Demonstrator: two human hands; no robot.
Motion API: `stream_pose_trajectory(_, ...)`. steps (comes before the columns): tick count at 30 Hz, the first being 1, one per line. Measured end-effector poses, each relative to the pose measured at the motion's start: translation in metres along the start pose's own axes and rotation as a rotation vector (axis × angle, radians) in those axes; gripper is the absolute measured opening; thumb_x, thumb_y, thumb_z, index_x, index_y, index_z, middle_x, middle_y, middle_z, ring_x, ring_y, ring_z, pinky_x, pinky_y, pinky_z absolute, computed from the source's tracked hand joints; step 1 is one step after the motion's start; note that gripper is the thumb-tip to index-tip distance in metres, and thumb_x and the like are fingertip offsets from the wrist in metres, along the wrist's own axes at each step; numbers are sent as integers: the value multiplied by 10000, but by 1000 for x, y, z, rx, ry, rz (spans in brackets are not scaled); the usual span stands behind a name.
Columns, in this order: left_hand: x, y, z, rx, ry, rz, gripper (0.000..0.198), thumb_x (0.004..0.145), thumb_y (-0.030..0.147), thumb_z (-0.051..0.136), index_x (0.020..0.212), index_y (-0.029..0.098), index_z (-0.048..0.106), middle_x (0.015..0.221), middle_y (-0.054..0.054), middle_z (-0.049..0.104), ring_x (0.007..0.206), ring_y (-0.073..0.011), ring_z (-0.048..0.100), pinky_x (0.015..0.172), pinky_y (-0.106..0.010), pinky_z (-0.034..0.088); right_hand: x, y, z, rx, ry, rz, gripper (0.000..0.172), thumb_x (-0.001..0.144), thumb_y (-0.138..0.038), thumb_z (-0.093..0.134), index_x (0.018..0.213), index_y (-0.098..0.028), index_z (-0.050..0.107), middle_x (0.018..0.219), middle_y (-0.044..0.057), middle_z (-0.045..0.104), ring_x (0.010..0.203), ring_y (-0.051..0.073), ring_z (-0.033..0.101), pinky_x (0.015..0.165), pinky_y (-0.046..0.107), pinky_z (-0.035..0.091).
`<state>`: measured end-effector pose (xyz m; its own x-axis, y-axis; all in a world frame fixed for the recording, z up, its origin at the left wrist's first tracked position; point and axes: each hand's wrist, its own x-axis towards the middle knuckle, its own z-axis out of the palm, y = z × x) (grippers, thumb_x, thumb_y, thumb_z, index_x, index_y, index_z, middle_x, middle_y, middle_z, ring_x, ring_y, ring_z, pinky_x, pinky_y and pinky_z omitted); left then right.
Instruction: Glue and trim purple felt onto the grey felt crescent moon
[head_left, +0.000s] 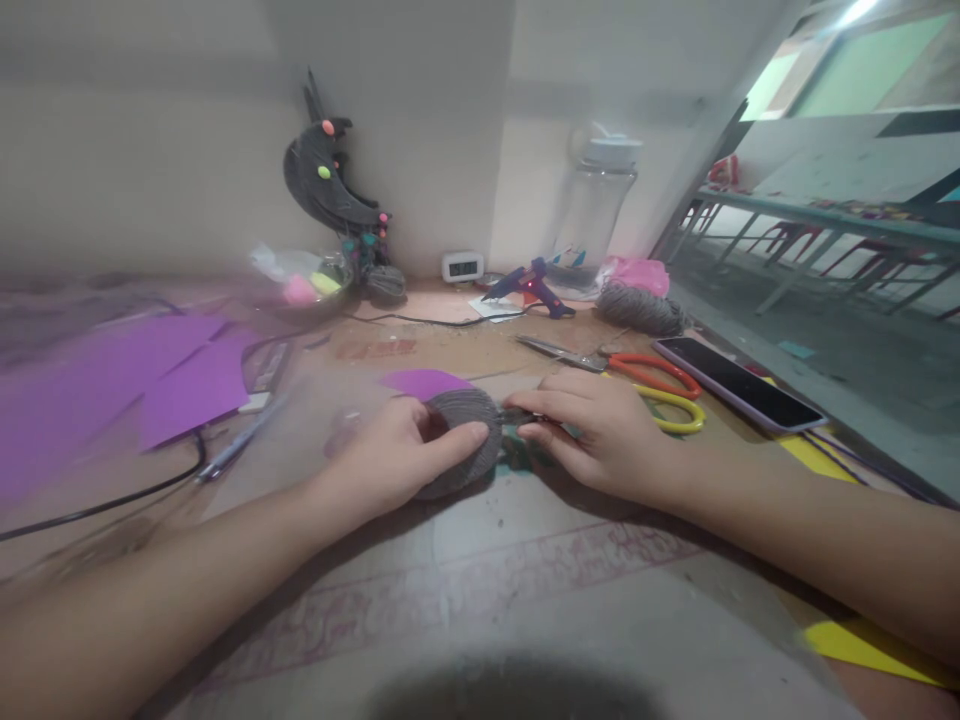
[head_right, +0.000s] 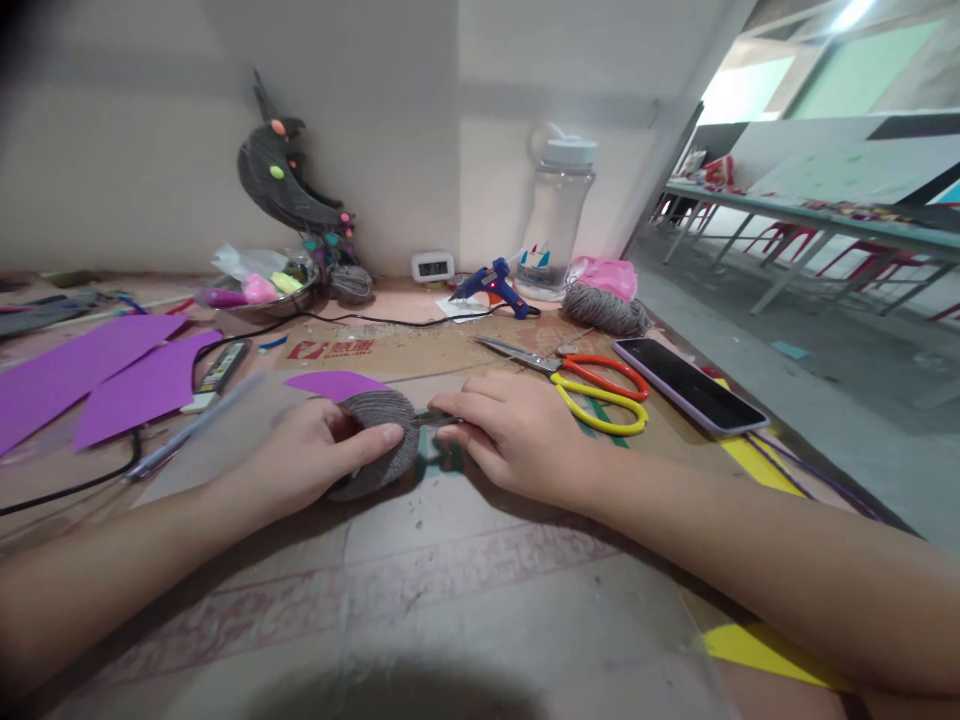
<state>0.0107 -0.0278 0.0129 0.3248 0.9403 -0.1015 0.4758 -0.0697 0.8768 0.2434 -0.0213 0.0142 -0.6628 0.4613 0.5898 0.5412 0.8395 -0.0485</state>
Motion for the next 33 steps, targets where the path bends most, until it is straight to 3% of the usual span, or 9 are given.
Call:
stream_pose_trajectory(9, 0, 6, 1, 12, -3, 6, 339, 800, 481, 616, 626, 200, 692, 610, -3, 684, 560, -178, 597, 506, -257, 412, 0, 1, -1, 114, 3, 66, 225, 966, -295, 526, 1078, -165, 673, 880, 64, 718, 779, 164, 633, 696, 278, 473)
stream_pose_trajectory(11, 3, 3, 1, 42, 43, 35, 386, 807, 520, 602, 597, 198, 640, 575, 4, 639, 555, -175, 580, 498, -256, 390, -1, 1, -1, 146, 51, 144, 240, 956, -311, 535, 1102, -162, 653, 921, 75, 717, 783, 168, 637, 696, 281, 486)
stream_pose_trajectory(14, 7, -3, 0, -26, 229, 128, 305, 820, 506, 609, 846, 203, 633, 780, -1, 683, 714, -185, 628, 596, -256, 446, -1, 5, -1, 180, 106, 213, 286, 958, -341, 514, 1132, -147, 632, 904, 81, 697, 752, 169, 625, 669, 282, 488)
stream_pose_trajectory(16, 8, -5, -1, -26, 280, 205, 284, 855, 484, 577, 910, 205, 585, 822, 1, 664, 743, -177, 622, 633, -260, 453, -2, 8, 1, 178, 64, 161, 305, 971, -364, 481, 1108, -149, 649, 884, 80, 687, 770, 181, 623, 691, 302, 487)
stream_pose_trajectory(17, 7, -5, -2, 11, 279, 219, 275, 867, 482, 561, 868, 207, 564, 742, 18, 627, 682, -166, 597, 608, -258, 437, -1, 9, 2, 170, 30, 125, 314, 978, -370, 464, 1087, -152, 662, 884, 82, 685, 792, 190, 625, 714, 316, 487)
stream_pose_trajectory(20, 3, -1, -2, 111, 215, 250, 286, 894, 473, 514, 780, 213, 548, 626, 43, 542, 607, -158, 560, 568, -258, 402, -1, 10, 6, 147, -12, 54, 318, 990, -350, 430, 1045, -163, 681, 930, 95, 690, 877, 213, 627, 792, 358, 485)
stream_pose_trajectory(24, 0, 3, 0, 275, 227, 382, 223, 898, 385, 528, 878, 210, 665, 892, -24, 675, 877, -202, 623, 791, -296, 460, -1, 7, 8, 178, 109, 196, 233, 943, -331, 534, 1084, -169, 624, 867, 63, 680, 791, 186, 635, 726, 320, 497)
stream_pose_trajectory(27, 2, 0, 1, 300, 162, 469, 256, 913, 273, 491, 1036, 235, 713, 1070, -51, 677, 1024, -210, 618, 916, -319, 454, -2, 5, 10, 220, 163, 281, 272, 902, -322, 606, 1133, -180, 583, 789, 16, 649, 696, 153, 619, 643, 272, 487)
stream_pose_trajectory(33, 4, -4, 0, 315, 172, 475, 323, 896, 233, 498, 1142, 230, 708, 1108, -64, 637, 1087, -216, 593, 997, -357, 440, -2, 0, 9, 107, 120, -47, 123, 934, -192, 545, 975, -185, 661, 764, 28, 702, 663, 138, 611, 641, 258, 452)
